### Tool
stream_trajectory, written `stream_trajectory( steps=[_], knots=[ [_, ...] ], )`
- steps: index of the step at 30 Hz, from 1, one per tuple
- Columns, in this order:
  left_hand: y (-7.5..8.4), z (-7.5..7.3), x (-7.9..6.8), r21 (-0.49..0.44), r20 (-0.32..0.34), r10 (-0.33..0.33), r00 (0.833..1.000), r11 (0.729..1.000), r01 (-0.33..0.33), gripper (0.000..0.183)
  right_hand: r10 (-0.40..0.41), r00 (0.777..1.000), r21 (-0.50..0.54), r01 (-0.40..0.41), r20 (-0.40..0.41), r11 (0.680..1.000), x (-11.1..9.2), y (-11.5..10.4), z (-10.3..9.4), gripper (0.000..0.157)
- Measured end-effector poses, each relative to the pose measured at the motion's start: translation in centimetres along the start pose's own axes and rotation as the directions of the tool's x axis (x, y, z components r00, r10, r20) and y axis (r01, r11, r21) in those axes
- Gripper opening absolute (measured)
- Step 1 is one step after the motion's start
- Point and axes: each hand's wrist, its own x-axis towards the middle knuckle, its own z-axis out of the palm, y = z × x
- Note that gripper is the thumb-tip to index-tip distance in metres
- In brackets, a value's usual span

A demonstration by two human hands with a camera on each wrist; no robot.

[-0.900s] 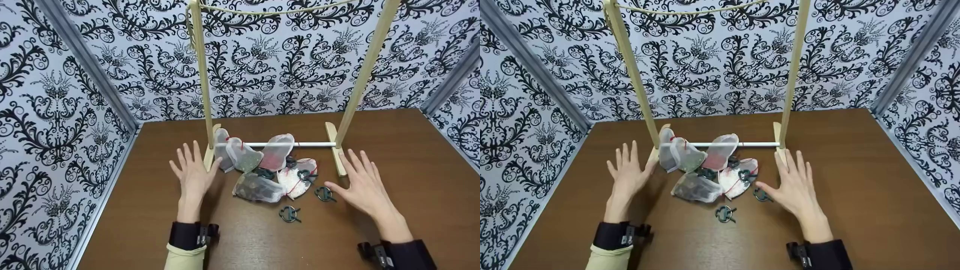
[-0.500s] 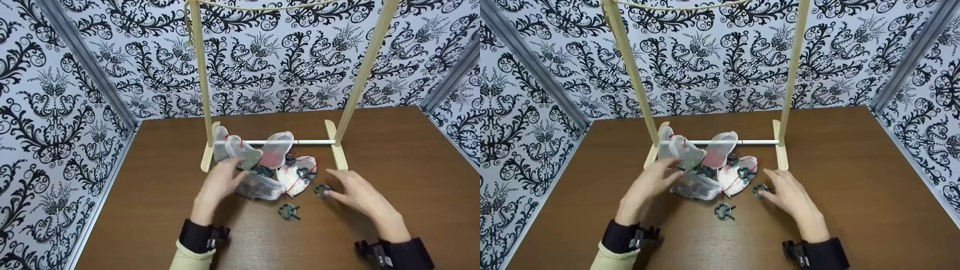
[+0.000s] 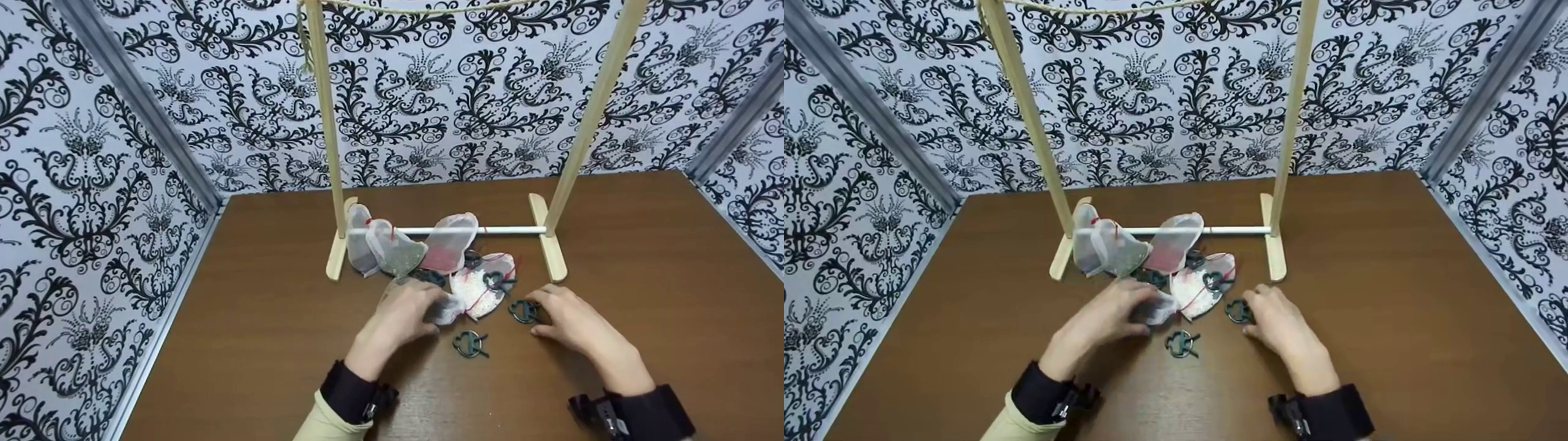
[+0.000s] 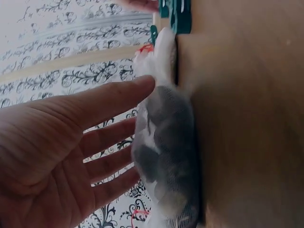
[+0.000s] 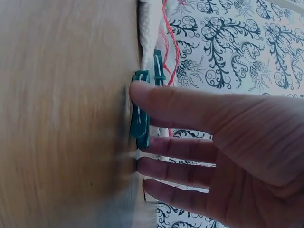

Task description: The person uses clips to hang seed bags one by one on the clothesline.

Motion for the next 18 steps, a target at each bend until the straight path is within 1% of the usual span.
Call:
stream_trajectory(
  steps=[3,5,10,16,18],
  knots=[
    [0.15,0.35,0.03,0.045,0.024,-0.003,1.0,0.999,0.002,0.049,-0.022,1.0,-0.014,0.022,-0.018,1.0,0.05,-0.1,0.24,0.045],
    [0.18,0.44,0.08,0.06,0.015,-0.005,1.0,0.998,0.004,0.044,-0.031,0.999,-0.018,0.03,-0.03,0.999,0.09,-0.1,0.32,0.045],
    [0.11,0.53,0.09,0.064,-0.049,-0.006,0.999,0.998,0.009,0.028,-0.053,0.996,-0.032,0.051,-0.065,0.998,0.08,0.06,0.65,0.042],
    [-0.15,0.56,0.04,0.057,-0.141,0.01,0.99,0.998,-0.002,0.012,-0.073,0.99,-0.081,0.063,-0.117,0.995,-0.03,0.26,0.9,0.033],
    [-0.24,0.51,0.08,0.046,-0.163,-0.002,0.987,0.999,0.01,0.012,-0.076,0.99,-0.081,0.066,-0.12,0.995,-0.01,0.27,0.85,0.029]
  ],
)
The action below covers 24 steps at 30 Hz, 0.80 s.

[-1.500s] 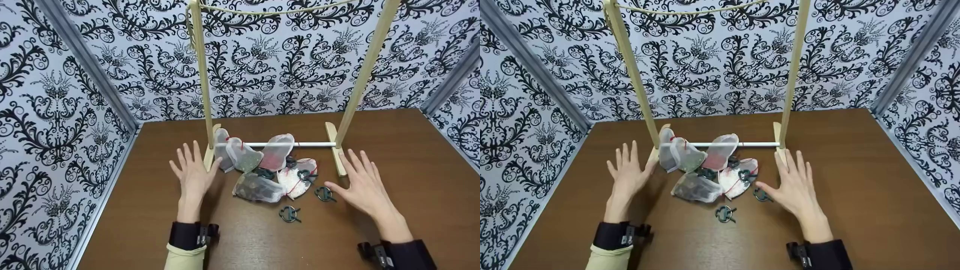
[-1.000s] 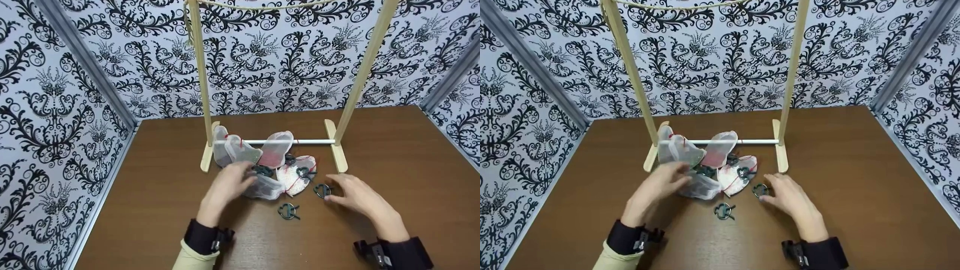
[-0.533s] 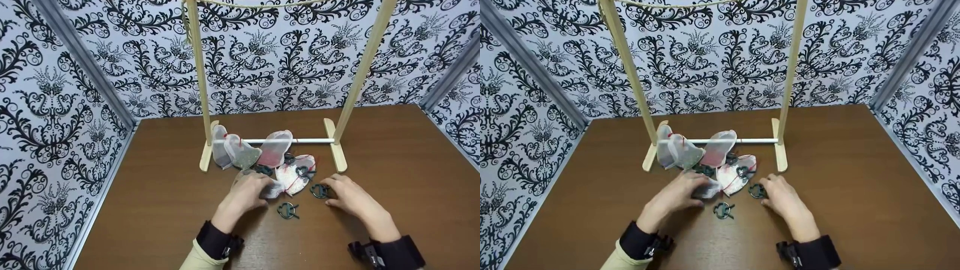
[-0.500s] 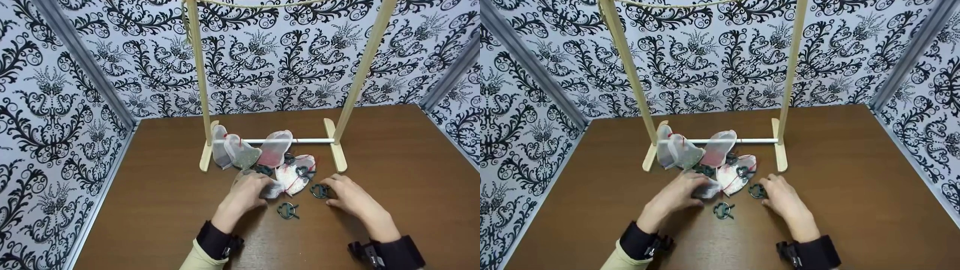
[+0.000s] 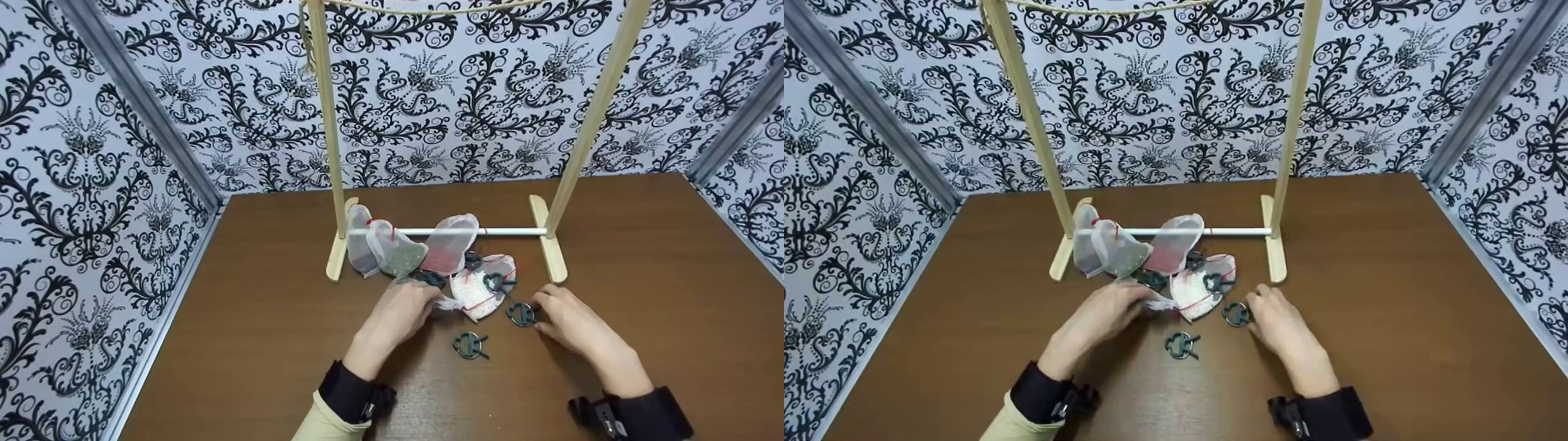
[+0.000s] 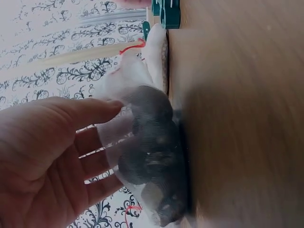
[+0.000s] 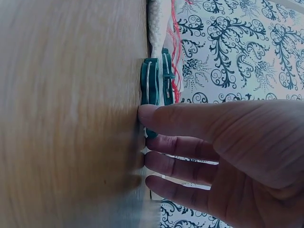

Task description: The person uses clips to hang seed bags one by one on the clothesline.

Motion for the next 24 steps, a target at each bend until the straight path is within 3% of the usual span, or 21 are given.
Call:
stream_trajectory(
  steps=[4,8,15,24],
  knots=[
    [-0.1,-0.2,0.1,-0.045,-0.048,-0.076,0.996,0.996,0.074,0.014,0.019,1.0,0.027,-0.019,0.011,0.999,0.0,0.0,-0.3,0.024],
    [-0.5,-0.5,0.2,-0.056,-0.14,-0.133,0.981,0.99,0.126,0.014,0.067,0.997,0.058,-0.069,0.041,0.996,0.0,0.1,-0.8,0.02],
    [-1.8,-1.5,0.2,-0.08,-0.328,-0.171,0.929,0.985,0.153,0.011,0.125,0.99,0.148,-0.134,0.063,0.98,0.0,0.2,-2.3,0.025],
    [-2.7,-2.1,-0.4,-0.142,-0.377,-0.245,0.893,0.968,0.206,0.011,0.14,0.99,0.271,-0.142,0.027,0.952,0.4,-0.3,-3.3,0.027]
  ],
)
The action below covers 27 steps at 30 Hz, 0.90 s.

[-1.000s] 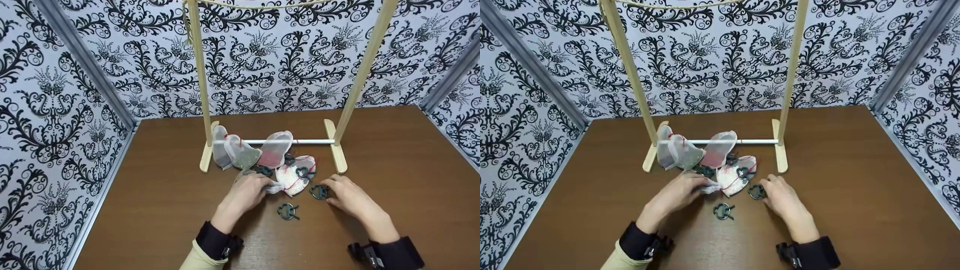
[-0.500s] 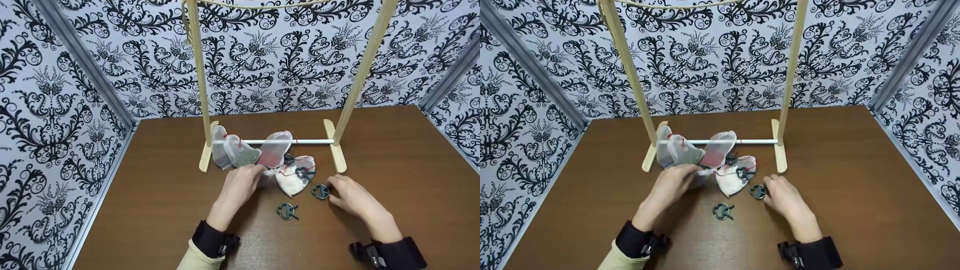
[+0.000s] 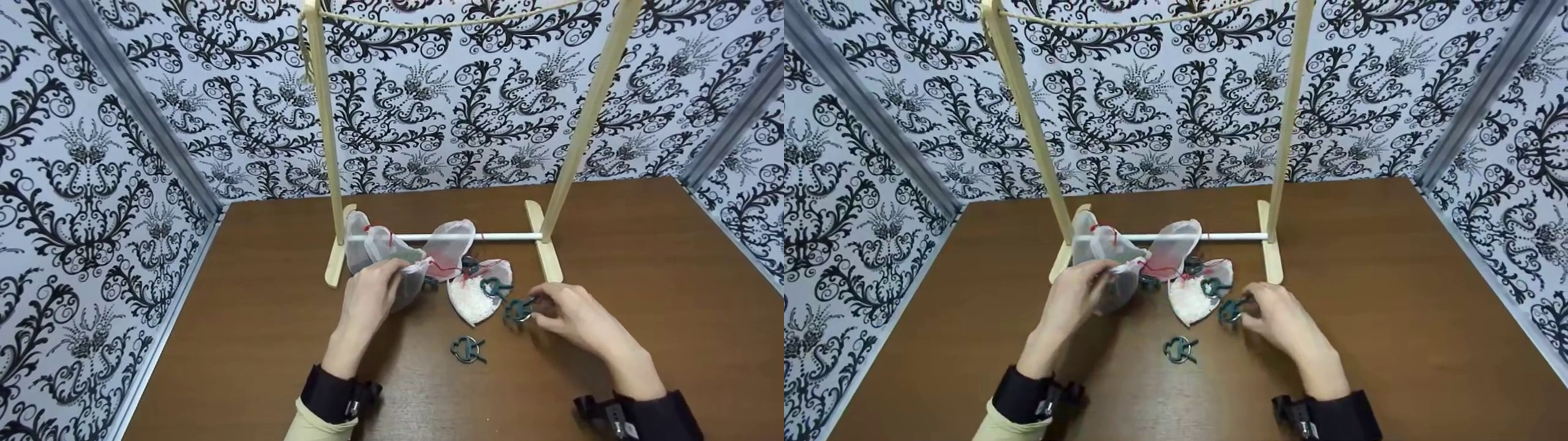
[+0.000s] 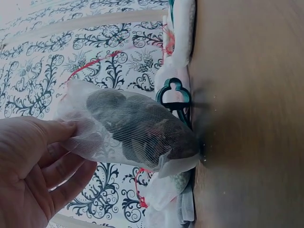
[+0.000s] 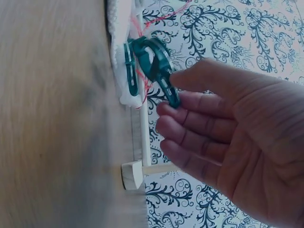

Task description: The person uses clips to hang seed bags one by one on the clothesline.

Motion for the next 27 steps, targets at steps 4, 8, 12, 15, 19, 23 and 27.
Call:
stream_trajectory(
  steps=[4,8,12,15,19,23,27],
  knots=[
    [0.0,-0.1,0.1,-0.032,-0.009,-0.001,1.0,0.999,0.001,0.01,-0.019,1.0,0.065,0.02,-0.019,0.998,0.3,-0.6,-0.1,0.023],
    [0.0,-0.3,0.3,-0.085,0.002,0.011,1.0,0.996,-0.011,0.011,-0.057,0.998,0.233,0.051,0.018,0.971,0.5,-1.4,-0.5,0.024],
    [-0.1,-0.6,0.7,-0.099,0.017,0.008,1.0,0.995,-0.007,0.011,-0.12,0.993,0.377,0.104,0.019,0.92,1.3,-2.4,-1.1,0.029],
    [0.2,-1.1,1.3,-0.095,0.026,0.009,1.0,0.995,-0.007,0.01,-0.144,0.989,0.371,0.146,-0.033,0.917,2.4,-2.9,-1.5,0.031],
    [0.5,-1.7,2.4,-0.127,0.033,0.029,0.999,0.992,-0.025,0.008,-0.142,0.984,0.305,0.167,-0.104,0.938,4.2,-3.9,-2.2,0.034],
    [0.6,-2.5,3.9,-0.195,0.041,0.024,0.999,0.981,-0.016,0.009,-0.14,0.975,0.262,0.183,-0.175,0.948,6.3,-5.1,-3.1,0.035],
    [0.8,-3.8,5.9,-0.308,0.082,-0.009,0.997,0.951,0.034,0.011,-0.17,0.943,0.193,0.231,-0.287,0.954,8.2,-6.4,-4.2,0.038]
  ],
)
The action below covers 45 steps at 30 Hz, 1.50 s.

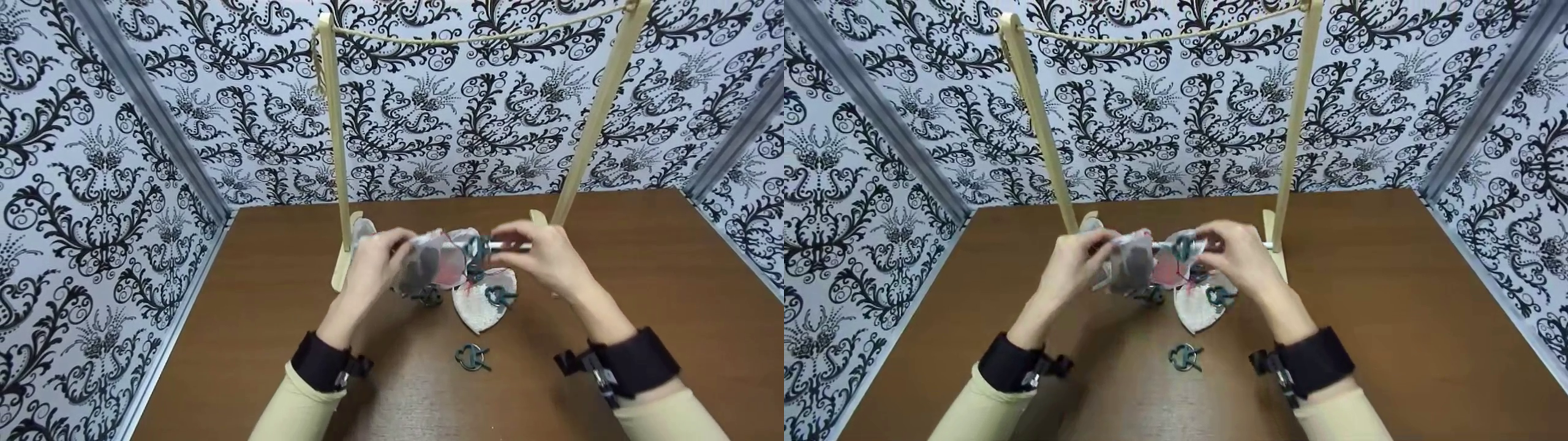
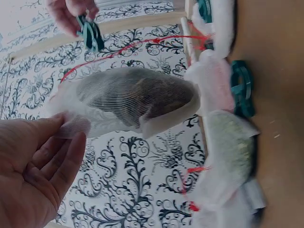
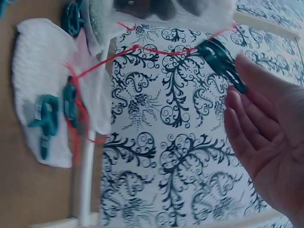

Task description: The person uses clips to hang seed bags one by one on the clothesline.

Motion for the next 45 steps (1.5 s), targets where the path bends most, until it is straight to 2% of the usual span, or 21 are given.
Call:
stream_trajectory(
  steps=[4,7,10,14,18,20,25,30,34,36,39,45],
  knots=[
    [0.5,-1.7,2.1,-0.077,0.022,-0.089,0.996,0.993,0.09,0.015,-0.095,0.989,-0.057,0.089,-0.113,0.994,2.5,-1.2,-0.6,0.039],
    [0.6,-3.0,3.5,-0.072,-0.009,-0.138,0.99,0.988,0.137,0.015,-0.16,0.973,-0.078,0.149,-0.167,0.986,4.3,-2.3,-0.9,0.037],
    [0.6,-4.0,4.9,-0.067,-0.057,-0.16,0.985,0.985,0.156,0.015,-0.22,0.953,-0.118,0.199,-0.208,0.973,6.0,-3.4,-1.1,0.033],
    [0.7,-5.2,6.6,-0.069,-0.108,-0.197,0.974,0.979,0.191,0.016,-0.256,0.934,-0.182,0.215,-0.25,0.96,8.2,-5.1,-1.5,0.027],
    [1.1,-6.3,8.5,-0.079,-0.153,-0.241,0.958,0.97,0.231,0.018,-0.265,0.923,-0.192,0.217,-0.278,0.957,10.3,-7.1,-2.0,0.019],
    [1.5,-6.9,9.6,-0.091,-0.167,-0.261,0.951,0.964,0.249,0.019,-0.29,0.911,-0.204,0.237,-0.293,0.95,11.4,-8.1,-2.3,0.017],
    [2.5,-8.4,12.3,-0.098,-0.208,-0.27,0.94,0.962,0.254,0.021,-0.351,0.869,-0.279,0.262,-0.348,0.924,13.8,-10.5,-2.9,0.02],
    [3.3,-9.4,14.1,-0.045,-0.248,-0.259,0.933,0.966,0.256,0.021,-0.335,0.855,-0.32,0.214,-0.396,0.923,15.6,-12.3,-3.3,0.027],
    [3.7,-10.0,14.9,0.043,-0.289,-0.215,0.933,0.971,0.237,0.021,-0.311,0.844,-0.326,0.174,-0.436,0.929,16.8,-13.4,-3.8,0.032],
    [3.8,-10.2,15.2,0.065,-0.311,-0.202,0.929,0.97,0.233,0.021,-0.29,0.846,-0.325,0.148,-0.447,0.934,17.4,-13.9,-4.0,0.03],
    [3.9,-10.6,15.7,0.076,-0.327,-0.205,0.922,0.967,0.242,0.022,-0.254,0.861,-0.335,0.105,-0.44,0.937,18.2,-14.7,-4.4,0.024],
    [4.0,-11.2,16.3,0.097,-0.331,-0.225,0.916,0.958,0.27,0.023,-0.234,0.897,-0.396,0.074,-0.375,0.915,19.4,-15.1,-4.7,0.022]
  ],
)
